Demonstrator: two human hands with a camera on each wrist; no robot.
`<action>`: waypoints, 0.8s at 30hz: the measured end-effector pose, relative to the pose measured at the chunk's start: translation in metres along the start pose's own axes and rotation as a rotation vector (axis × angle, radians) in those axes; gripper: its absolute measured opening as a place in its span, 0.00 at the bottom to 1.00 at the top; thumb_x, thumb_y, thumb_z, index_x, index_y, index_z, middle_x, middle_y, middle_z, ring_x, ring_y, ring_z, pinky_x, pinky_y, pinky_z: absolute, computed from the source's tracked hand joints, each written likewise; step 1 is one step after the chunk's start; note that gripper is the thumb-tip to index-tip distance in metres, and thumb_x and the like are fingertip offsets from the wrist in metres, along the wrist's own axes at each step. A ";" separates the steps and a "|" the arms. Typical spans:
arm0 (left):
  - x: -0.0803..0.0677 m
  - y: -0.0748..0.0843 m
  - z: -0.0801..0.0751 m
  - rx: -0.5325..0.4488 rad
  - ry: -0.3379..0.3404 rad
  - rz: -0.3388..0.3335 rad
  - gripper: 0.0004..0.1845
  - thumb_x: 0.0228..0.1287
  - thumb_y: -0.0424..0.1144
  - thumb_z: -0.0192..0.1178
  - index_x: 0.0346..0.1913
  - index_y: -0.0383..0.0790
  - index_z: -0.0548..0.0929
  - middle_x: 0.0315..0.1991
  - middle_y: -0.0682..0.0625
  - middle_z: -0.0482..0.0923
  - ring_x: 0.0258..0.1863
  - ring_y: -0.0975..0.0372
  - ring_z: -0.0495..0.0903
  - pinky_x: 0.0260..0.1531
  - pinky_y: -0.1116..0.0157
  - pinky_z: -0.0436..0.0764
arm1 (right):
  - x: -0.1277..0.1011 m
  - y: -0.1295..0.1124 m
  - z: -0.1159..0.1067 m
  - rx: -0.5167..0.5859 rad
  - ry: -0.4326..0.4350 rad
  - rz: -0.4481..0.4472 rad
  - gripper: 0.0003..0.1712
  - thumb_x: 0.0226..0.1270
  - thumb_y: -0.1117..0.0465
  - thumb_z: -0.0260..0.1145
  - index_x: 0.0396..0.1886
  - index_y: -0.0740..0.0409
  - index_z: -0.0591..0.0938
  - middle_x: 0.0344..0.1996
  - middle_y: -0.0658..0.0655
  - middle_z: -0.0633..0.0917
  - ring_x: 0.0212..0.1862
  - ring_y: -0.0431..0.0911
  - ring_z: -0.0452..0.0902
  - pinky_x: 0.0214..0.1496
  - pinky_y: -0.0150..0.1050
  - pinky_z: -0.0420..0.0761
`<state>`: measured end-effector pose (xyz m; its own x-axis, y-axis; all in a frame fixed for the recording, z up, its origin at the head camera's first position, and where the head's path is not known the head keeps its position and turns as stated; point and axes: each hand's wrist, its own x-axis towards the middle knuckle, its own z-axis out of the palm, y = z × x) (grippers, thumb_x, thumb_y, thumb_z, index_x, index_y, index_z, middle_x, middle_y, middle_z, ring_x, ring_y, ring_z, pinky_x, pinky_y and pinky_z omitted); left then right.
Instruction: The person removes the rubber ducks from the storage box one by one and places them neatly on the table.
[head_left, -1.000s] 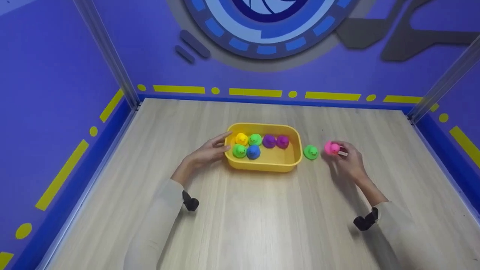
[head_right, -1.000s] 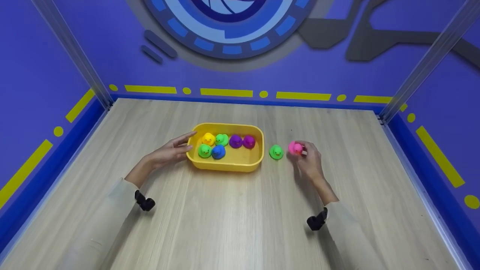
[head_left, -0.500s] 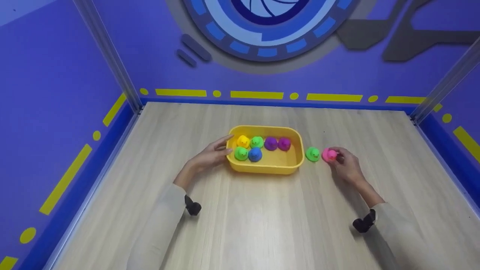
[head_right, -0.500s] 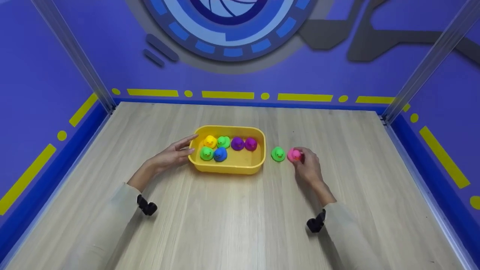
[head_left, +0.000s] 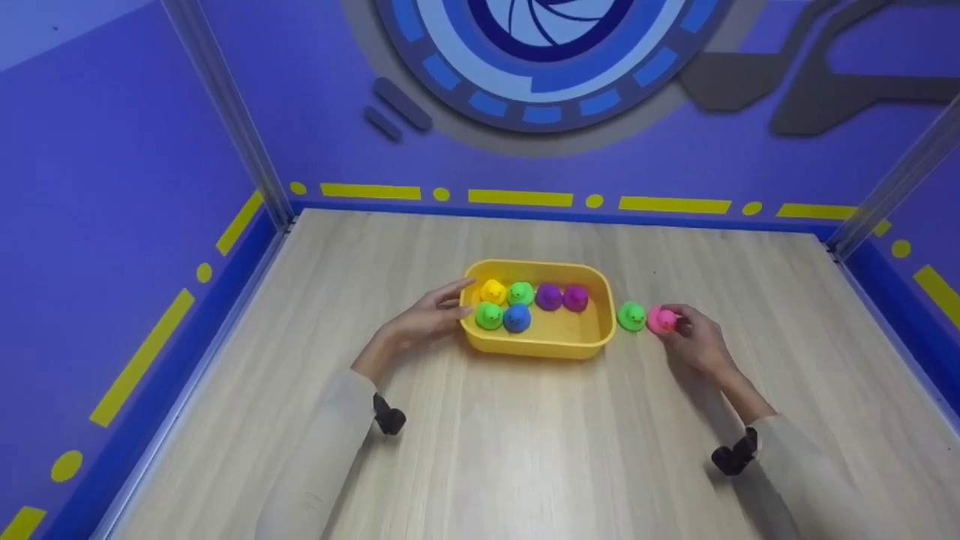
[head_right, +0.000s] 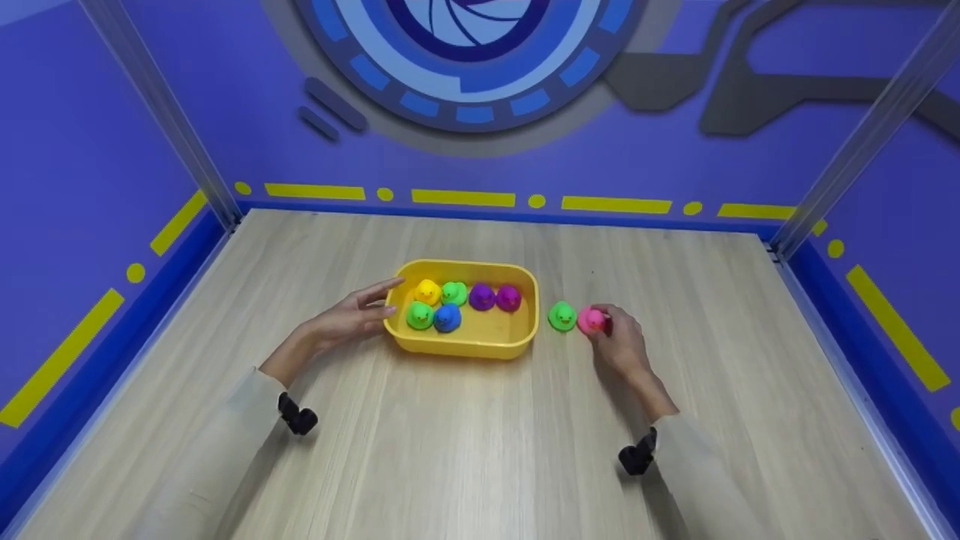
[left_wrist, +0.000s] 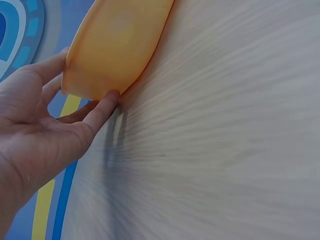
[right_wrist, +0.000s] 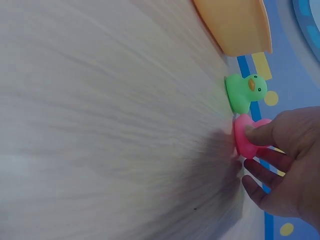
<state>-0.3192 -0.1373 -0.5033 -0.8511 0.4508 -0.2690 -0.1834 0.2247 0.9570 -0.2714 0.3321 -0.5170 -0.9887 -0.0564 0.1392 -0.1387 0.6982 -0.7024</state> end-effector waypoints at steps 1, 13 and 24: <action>0.001 0.000 0.000 -0.002 -0.003 0.004 0.34 0.75 0.44 0.60 0.80 0.61 0.61 0.81 0.47 0.54 0.76 0.51 0.65 0.72 0.55 0.74 | 0.000 0.000 -0.001 0.000 0.000 -0.004 0.27 0.72 0.64 0.67 0.65 0.73 0.74 0.59 0.74 0.79 0.59 0.64 0.77 0.64 0.60 0.78; 0.002 0.003 -0.001 -0.031 -0.012 0.021 0.35 0.75 0.44 0.60 0.80 0.61 0.61 0.80 0.45 0.54 0.75 0.51 0.66 0.73 0.54 0.72 | 0.004 -0.009 -0.016 0.003 -0.032 -0.039 0.32 0.67 0.74 0.67 0.69 0.75 0.69 0.65 0.79 0.74 0.66 0.72 0.71 0.69 0.67 0.72; 0.000 0.002 0.000 -0.014 -0.023 -0.038 0.35 0.75 0.46 0.60 0.80 0.63 0.60 0.77 0.45 0.59 0.74 0.52 0.69 0.72 0.55 0.74 | 0.022 -0.049 -0.041 -0.050 -0.073 -0.169 0.35 0.63 0.79 0.66 0.70 0.74 0.68 0.69 0.78 0.69 0.70 0.74 0.64 0.70 0.72 0.66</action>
<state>-0.3202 -0.1368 -0.5012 -0.8321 0.4617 -0.3072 -0.2220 0.2302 0.9475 -0.2839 0.3255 -0.4510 -0.9533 -0.2262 0.1999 -0.3019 0.7090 -0.6374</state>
